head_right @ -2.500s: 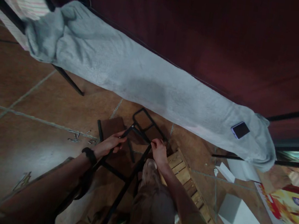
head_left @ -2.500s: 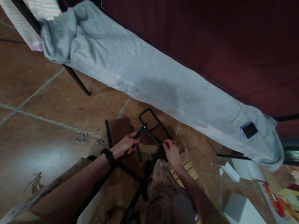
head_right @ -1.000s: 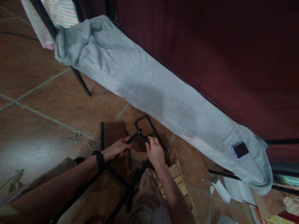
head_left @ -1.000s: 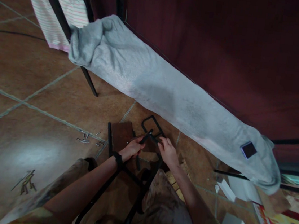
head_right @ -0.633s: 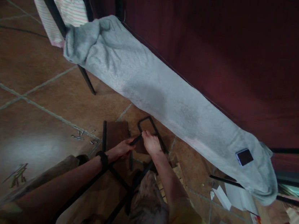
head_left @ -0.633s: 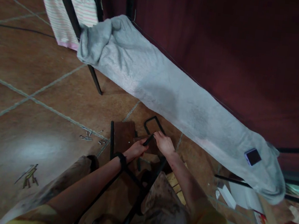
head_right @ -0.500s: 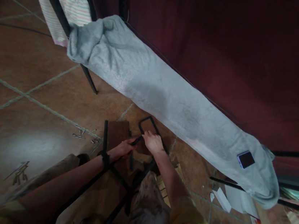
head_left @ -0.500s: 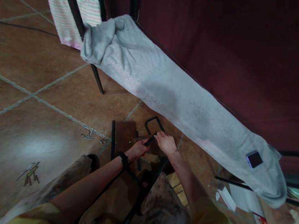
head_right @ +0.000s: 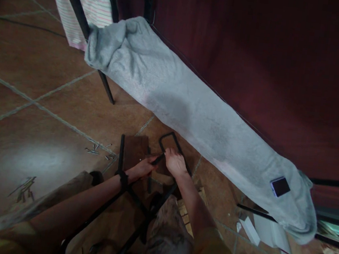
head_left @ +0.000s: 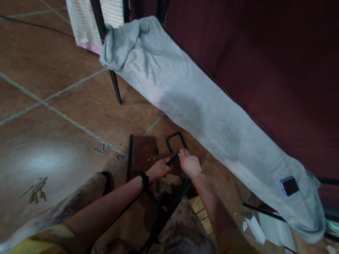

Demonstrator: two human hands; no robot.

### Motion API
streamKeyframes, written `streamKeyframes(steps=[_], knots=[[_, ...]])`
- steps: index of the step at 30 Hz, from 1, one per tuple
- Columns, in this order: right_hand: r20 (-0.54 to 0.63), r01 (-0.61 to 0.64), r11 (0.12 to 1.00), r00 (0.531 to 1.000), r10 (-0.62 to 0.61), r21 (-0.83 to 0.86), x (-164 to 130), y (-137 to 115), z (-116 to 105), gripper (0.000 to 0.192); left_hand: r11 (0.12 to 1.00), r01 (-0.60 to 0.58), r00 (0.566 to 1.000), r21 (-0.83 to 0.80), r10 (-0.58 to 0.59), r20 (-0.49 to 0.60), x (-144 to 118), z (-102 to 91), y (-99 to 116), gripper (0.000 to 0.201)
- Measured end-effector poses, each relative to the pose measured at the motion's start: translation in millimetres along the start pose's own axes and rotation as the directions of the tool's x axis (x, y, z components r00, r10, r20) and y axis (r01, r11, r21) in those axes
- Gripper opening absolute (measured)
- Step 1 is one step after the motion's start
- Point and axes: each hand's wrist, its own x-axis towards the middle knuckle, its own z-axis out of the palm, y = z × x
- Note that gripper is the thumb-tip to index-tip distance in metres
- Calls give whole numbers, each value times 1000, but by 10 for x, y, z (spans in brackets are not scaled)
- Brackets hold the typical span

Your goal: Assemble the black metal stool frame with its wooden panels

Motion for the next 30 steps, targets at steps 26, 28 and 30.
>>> streamKeyframes(steps=[26,28,30], knots=[[-46,-20,998,999,23,61,32,6,7,35,999,-29,999,-12,29,22,-10,-40,31,51],[-44,-62,993,997,66,104,39,24,22,37,1000,-5,999,-7,5,31,2,-44,23,52],[-57,-130,967,988,146,220,-15,107,80,39,1000,8,999,-28,-6,52,11,-52,9,53]])
